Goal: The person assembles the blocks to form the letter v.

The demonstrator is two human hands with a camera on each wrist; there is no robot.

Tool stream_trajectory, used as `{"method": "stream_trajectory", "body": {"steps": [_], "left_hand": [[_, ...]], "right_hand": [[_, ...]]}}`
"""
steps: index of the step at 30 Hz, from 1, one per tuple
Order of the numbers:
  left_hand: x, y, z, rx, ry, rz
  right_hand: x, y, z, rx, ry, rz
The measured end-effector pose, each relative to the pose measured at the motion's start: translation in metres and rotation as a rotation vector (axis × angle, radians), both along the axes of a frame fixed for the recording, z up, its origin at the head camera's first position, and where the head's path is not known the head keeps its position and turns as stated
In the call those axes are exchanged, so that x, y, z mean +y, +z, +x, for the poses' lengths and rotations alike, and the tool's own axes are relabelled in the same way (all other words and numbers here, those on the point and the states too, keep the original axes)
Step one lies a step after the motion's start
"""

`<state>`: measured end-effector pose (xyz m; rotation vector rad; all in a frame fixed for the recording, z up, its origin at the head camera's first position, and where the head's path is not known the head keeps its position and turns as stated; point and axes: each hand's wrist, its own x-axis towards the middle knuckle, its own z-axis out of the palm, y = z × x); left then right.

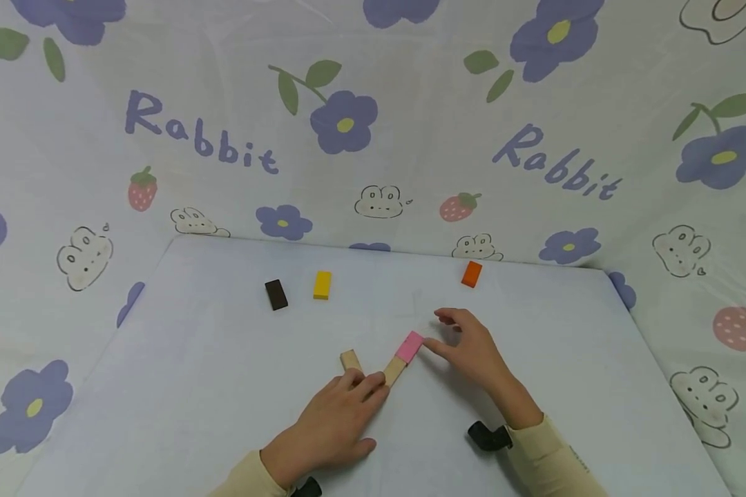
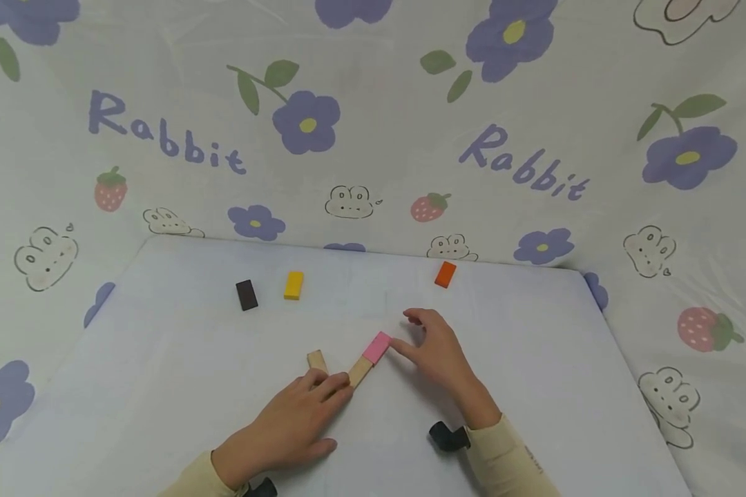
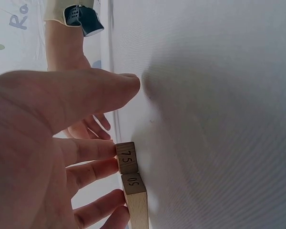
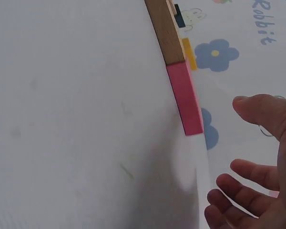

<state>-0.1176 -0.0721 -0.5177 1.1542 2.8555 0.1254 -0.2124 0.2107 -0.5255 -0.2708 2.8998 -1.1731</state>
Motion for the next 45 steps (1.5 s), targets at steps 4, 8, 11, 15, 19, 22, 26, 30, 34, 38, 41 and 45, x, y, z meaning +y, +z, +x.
{"method": "stream_trajectory", "body": {"steps": [4,8,11,15,19,22,26,30,34,38,41,45], "left_hand": [[-0.001,0.0,0.001,-0.016,0.002,0.005],[-0.001,0.001,0.003,-0.03,-0.003,0.007],[-0.001,0.002,0.004,-0.034,-0.005,0.006],[-0.001,0.003,0.003,-0.024,-0.009,0.008],[-0.001,0.002,0.002,-0.019,-0.008,0.017],[-0.002,0.002,0.002,-0.016,-0.01,0.024],[-0.002,0.003,0.002,0.0,-0.013,0.026],[-0.002,0.003,0.002,0.001,-0.011,0.024],[-0.002,0.003,0.002,-0.015,-0.005,0.025],[-0.003,0.003,0.002,-0.02,-0.003,0.029],[-0.003,0.003,0.001,-0.01,-0.005,0.032],[-0.004,0.003,0.001,0.002,-0.008,0.037]], "right_hand": [[0.009,0.002,-0.004,-0.017,-0.02,-0.017],[0.021,0.002,-0.01,-0.024,-0.042,-0.02],[0.028,0.004,-0.016,-0.029,-0.055,-0.018],[0.038,0.009,-0.025,-0.025,-0.064,-0.02],[0.047,0.013,-0.033,-0.012,-0.075,-0.011],[0.053,0.016,-0.038,-0.016,-0.084,0.001],[0.059,0.019,-0.044,-0.03,-0.09,0.018],[0.062,0.021,-0.05,-0.022,-0.093,0.016],[0.064,0.022,-0.054,-0.026,-0.103,0.02],[0.066,0.023,-0.058,-0.029,-0.109,0.027],[0.068,0.023,-0.062,-0.019,-0.105,0.021],[0.073,0.022,-0.068,-0.012,-0.107,0.017]]}}
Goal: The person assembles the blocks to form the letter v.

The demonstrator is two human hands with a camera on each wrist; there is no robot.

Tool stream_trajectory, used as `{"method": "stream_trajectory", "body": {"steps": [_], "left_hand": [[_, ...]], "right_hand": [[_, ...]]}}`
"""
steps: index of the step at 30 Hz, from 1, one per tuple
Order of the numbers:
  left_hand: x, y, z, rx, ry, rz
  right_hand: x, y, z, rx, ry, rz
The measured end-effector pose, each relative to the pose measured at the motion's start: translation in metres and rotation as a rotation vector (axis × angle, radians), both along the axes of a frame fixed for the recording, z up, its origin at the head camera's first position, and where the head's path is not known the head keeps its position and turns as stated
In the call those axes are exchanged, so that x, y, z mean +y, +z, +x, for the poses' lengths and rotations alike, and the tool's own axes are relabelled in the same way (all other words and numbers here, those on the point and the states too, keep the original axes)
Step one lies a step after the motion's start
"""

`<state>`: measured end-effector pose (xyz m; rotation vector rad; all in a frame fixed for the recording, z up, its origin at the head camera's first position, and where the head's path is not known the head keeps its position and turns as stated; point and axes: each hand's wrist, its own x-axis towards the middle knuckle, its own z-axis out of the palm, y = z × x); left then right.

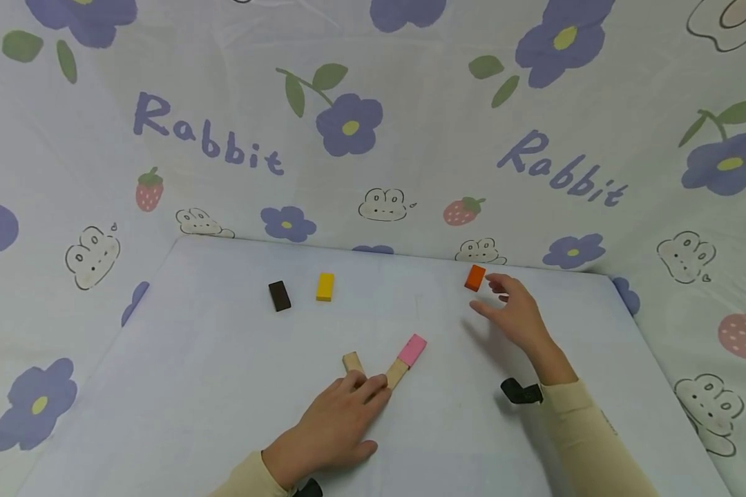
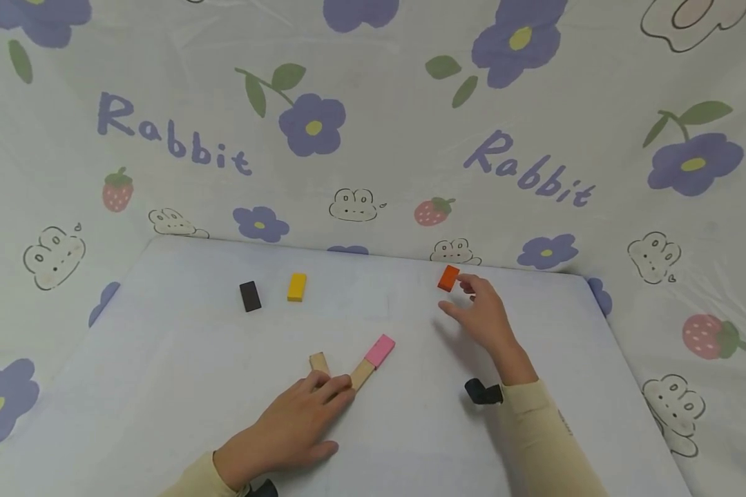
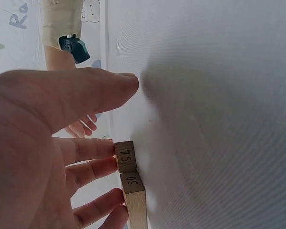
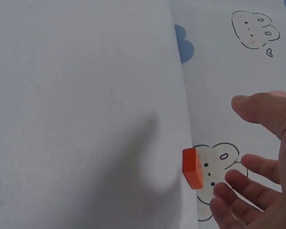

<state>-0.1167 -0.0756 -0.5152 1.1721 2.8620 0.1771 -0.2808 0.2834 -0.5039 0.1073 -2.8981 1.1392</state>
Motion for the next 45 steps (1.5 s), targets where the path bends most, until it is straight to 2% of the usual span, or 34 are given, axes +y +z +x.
{"method": "stream_trajectory", "body": {"steps": [25,30,45], "left_hand": [[0.001,0.0,0.0,-0.029,0.006,-0.017],[0.001,-0.001,-0.001,-0.038,0.013,-0.024],[0.001,0.0,-0.001,-0.034,0.016,-0.028]], "right_hand": [[0.011,0.001,-0.02,-0.007,0.003,0.001],[0.013,0.003,-0.024,-0.031,-0.002,-0.008],[0.018,-0.004,-0.04,-0.044,0.02,-0.005]]}}
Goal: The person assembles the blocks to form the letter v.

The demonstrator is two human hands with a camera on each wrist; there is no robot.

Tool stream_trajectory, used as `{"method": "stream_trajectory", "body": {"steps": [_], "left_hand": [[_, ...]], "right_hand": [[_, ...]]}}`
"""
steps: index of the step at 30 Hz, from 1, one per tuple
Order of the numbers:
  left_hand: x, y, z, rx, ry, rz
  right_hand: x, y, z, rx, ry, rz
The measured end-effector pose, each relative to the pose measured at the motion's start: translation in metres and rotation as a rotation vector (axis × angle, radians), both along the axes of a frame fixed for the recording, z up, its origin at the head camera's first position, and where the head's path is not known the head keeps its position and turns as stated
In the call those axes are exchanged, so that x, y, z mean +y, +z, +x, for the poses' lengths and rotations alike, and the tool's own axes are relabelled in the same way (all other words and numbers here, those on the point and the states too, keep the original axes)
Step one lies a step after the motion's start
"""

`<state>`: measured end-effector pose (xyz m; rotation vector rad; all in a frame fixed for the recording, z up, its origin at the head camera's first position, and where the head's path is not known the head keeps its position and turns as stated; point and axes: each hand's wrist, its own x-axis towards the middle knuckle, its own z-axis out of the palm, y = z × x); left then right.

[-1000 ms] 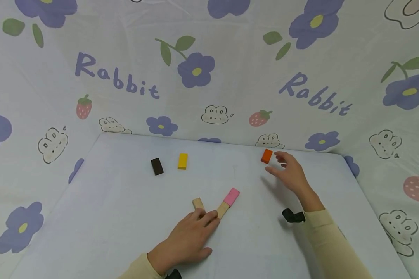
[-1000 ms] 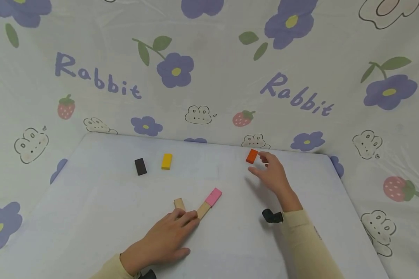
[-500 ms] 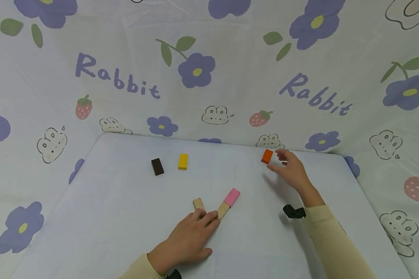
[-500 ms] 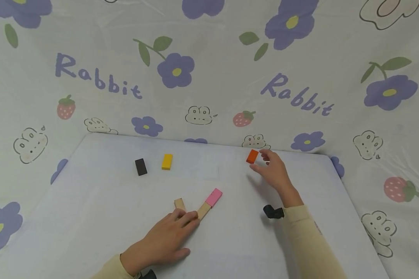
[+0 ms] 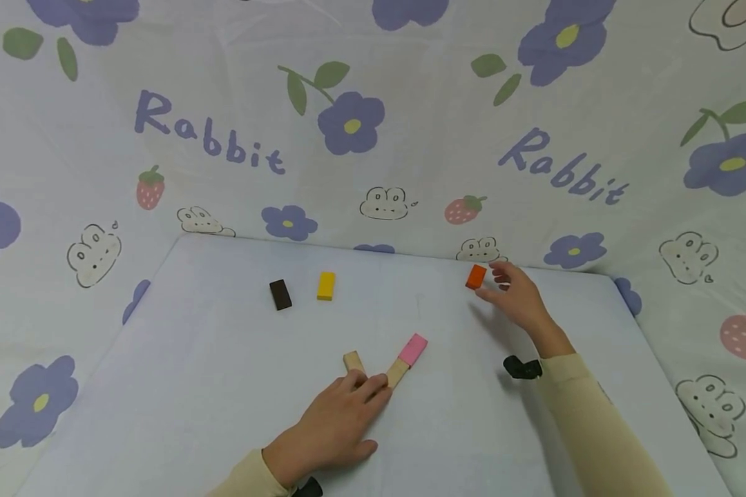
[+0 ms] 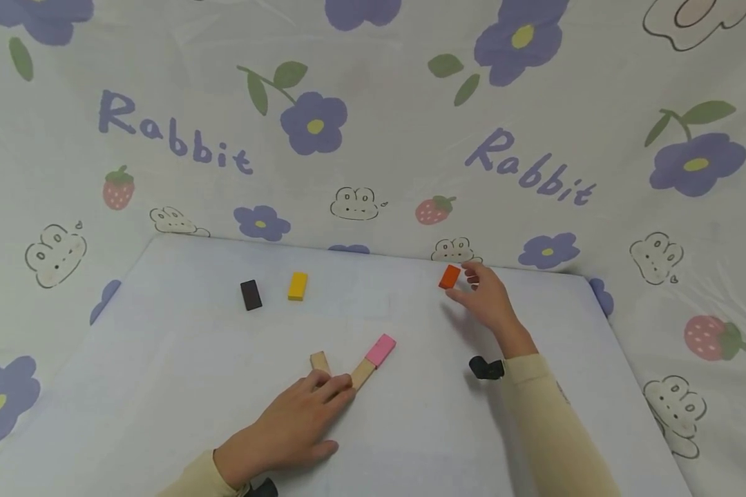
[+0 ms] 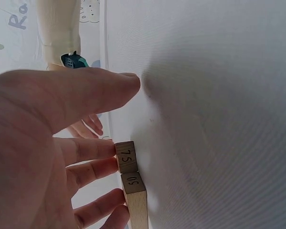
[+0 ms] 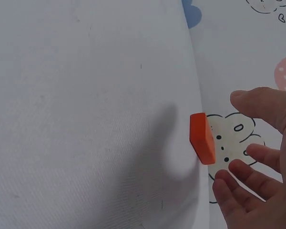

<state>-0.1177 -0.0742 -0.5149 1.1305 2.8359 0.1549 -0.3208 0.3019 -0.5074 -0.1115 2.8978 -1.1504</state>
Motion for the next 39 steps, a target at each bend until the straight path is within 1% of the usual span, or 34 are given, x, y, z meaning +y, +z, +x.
{"method": "stream_trajectory", "body": {"steps": [5,12,18,25,28,33,39], "left_hand": [[0.0,0.0,0.0,-0.004,0.002,0.006],[0.002,0.003,0.0,-0.022,0.005,-0.016],[0.001,0.005,0.002,-0.012,0.003,-0.015],[0.002,0.002,0.001,-0.015,0.008,-0.016],[0.002,0.002,0.0,-0.017,0.009,-0.017],[0.001,0.001,0.0,0.003,0.002,-0.003],[0.0,0.0,0.001,0.013,-0.006,0.011]], "right_hand": [[0.001,0.0,-0.006,-0.011,-0.004,-0.001],[0.003,-0.004,-0.009,-0.04,-0.013,-0.003],[0.002,-0.003,-0.013,-0.036,-0.006,-0.01],[0.003,-0.005,-0.019,-0.058,-0.015,-0.003],[0.003,-0.005,-0.021,-0.059,-0.009,-0.016],[0.002,-0.007,-0.024,-0.063,0.011,-0.03],[0.006,-0.011,-0.029,-0.08,0.001,-0.02]]}}
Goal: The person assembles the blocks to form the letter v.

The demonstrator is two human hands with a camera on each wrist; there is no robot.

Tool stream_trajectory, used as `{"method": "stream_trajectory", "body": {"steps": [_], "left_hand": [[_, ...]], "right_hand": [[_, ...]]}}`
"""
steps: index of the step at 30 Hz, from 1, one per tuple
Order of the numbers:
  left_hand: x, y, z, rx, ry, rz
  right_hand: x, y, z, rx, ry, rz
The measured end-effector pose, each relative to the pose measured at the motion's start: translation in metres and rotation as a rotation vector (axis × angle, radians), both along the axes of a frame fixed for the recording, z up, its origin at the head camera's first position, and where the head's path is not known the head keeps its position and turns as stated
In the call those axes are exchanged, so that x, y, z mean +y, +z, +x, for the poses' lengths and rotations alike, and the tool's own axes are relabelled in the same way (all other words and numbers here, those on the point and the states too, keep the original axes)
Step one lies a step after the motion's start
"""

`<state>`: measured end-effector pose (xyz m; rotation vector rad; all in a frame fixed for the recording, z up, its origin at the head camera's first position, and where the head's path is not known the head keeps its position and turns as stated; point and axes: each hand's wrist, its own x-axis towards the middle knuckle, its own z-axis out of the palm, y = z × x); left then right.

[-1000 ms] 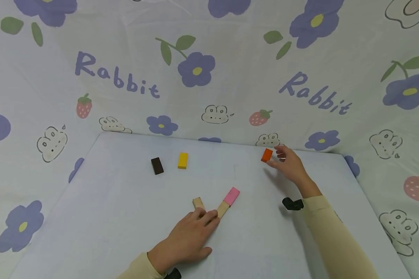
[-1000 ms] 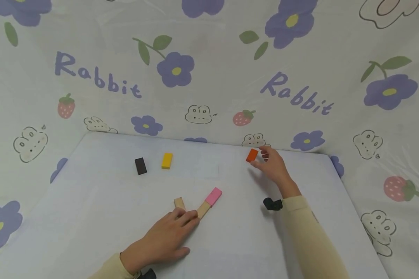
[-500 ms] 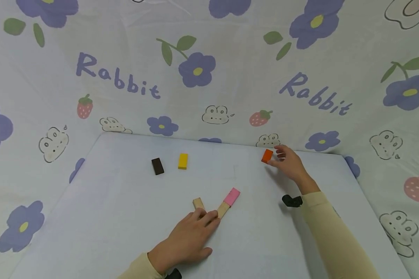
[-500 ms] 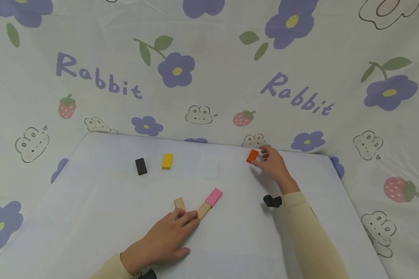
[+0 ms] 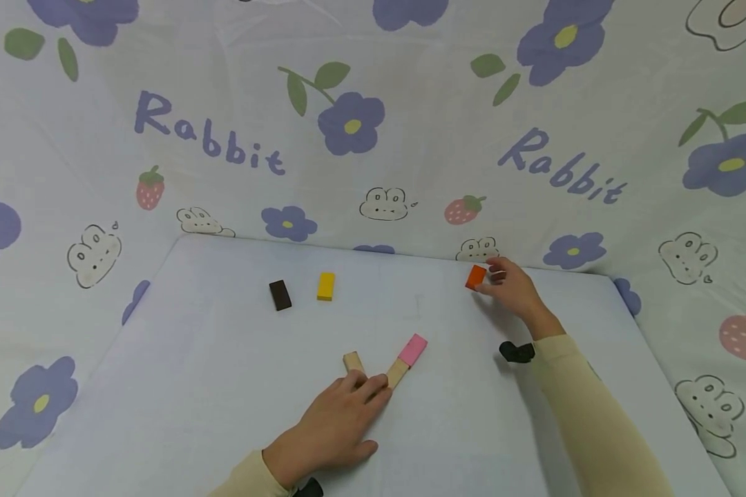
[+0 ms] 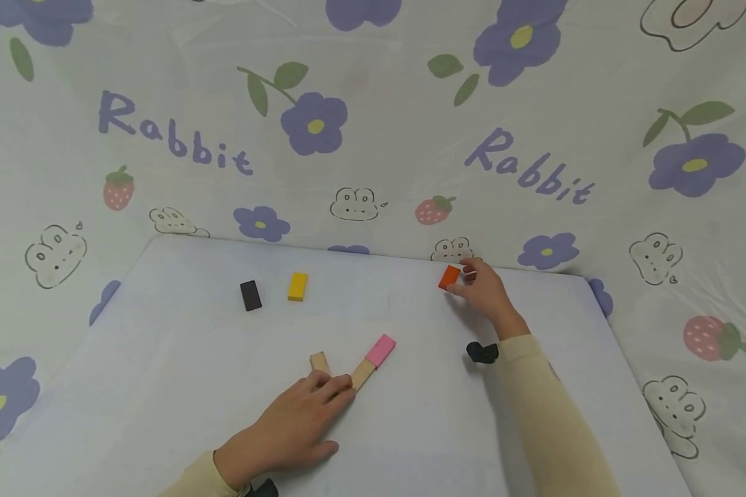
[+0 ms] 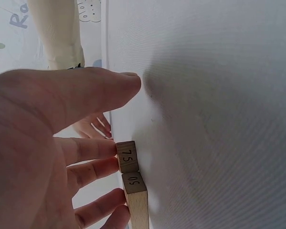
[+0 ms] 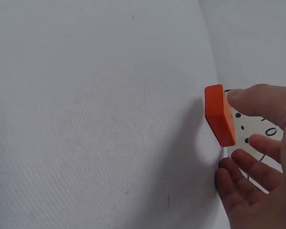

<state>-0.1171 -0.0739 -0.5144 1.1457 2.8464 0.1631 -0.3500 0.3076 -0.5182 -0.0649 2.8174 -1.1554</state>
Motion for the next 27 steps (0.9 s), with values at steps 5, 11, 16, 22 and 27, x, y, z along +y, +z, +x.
{"method": "stream_trajectory", "body": {"steps": [5,11,16,22,27], "left_hand": [[0.0,-0.001,-0.001,-0.001,0.001,-0.001],[0.0,-0.002,-0.002,-0.009,0.006,0.0],[-0.001,0.0,-0.001,-0.003,0.004,0.008],[-0.001,0.0,0.0,-0.009,0.0,0.005],[-0.001,0.0,0.0,-0.005,-0.001,0.001]], "right_hand": [[0.002,-0.005,-0.007,-0.02,-0.003,0.014],[0.0,-0.009,-0.012,-0.017,0.002,0.025],[-0.002,-0.011,-0.013,-0.019,-0.007,0.042],[-0.005,-0.009,-0.01,-0.017,-0.021,0.049],[-0.006,-0.007,-0.008,-0.019,-0.016,0.059]]}}
